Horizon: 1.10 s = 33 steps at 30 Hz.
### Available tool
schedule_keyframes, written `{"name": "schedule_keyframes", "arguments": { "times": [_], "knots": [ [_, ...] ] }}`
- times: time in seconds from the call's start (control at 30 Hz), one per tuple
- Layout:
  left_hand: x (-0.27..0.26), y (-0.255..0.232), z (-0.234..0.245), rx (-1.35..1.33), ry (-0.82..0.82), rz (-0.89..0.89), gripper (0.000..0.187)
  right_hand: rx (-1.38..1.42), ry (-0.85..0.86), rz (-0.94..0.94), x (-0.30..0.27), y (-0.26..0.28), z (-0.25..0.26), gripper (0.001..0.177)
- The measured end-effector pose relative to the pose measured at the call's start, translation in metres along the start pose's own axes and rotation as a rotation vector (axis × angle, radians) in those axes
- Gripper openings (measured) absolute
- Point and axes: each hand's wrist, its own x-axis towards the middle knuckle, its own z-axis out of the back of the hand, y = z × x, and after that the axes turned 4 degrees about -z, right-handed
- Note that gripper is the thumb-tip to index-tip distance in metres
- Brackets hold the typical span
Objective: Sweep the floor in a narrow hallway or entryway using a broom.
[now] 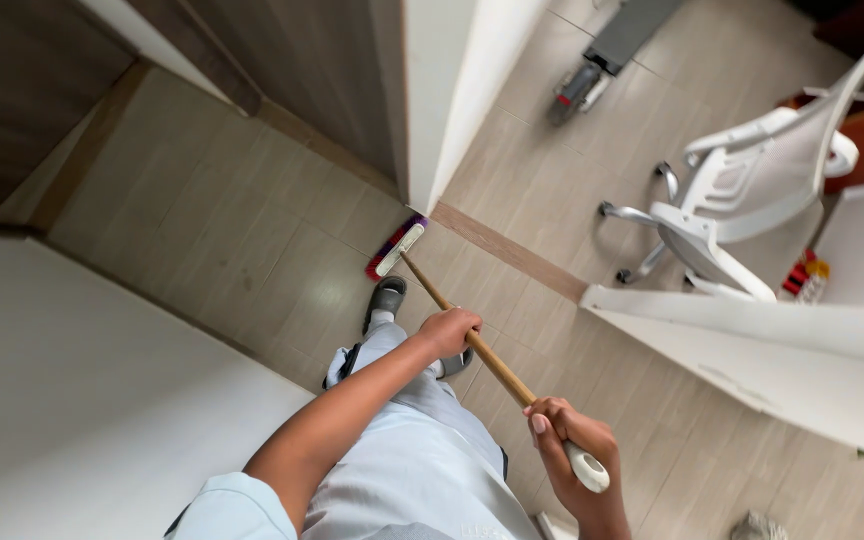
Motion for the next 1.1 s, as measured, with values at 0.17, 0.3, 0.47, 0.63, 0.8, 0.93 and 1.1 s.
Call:
{"name": "schedule_keyframes", "arguments": {
  "times": [0.17, 0.3, 0.47, 0.63, 0.8, 0.93, 1.1],
  "knots": [
    [-0.031, -0.039, 0.075, -0.122, -0.106, 0.166, 0.020, 0.137, 0.075, 0.136, 0.016, 0.017, -0.006, 0.035],
    [-0.044, 0.017, 0.074, -0.145, -0.273, 0.206, 0.017, 0.253, 0.084, 0.149, 0.041, 0.004, -0.039, 0.037],
    [-0.044, 0.134, 0.030, -0.061, -0.161, 0.276, 0.018, 0.096, 0.095, 0.056, 0.070, -0.003, -0.096, 0.041],
    [-0.046, 0.141, -0.006, -0.048, -0.162, 0.117, 0.026, 0.074, 0.031, 0.017, 0.074, 0.001, -0.109, 0.040],
    [-0.060, 0.062, 0.081, -0.134, -0.137, 0.299, 0.020, 0.187, -0.091, 0.046, 0.073, 0.035, -0.121, 0.040],
    [-0.062, 0.074, 0.128, -0.118, -0.133, 0.289, 0.019, 0.245, -0.121, 0.072, 0.085, 0.050, -0.143, 0.042],
    [-0.046, 0.139, 0.161, -0.062, -0.253, 0.289, 0.011, 0.453, -0.080, 0.213, 0.122, 0.035, -0.182, 0.038]
  ]
}}
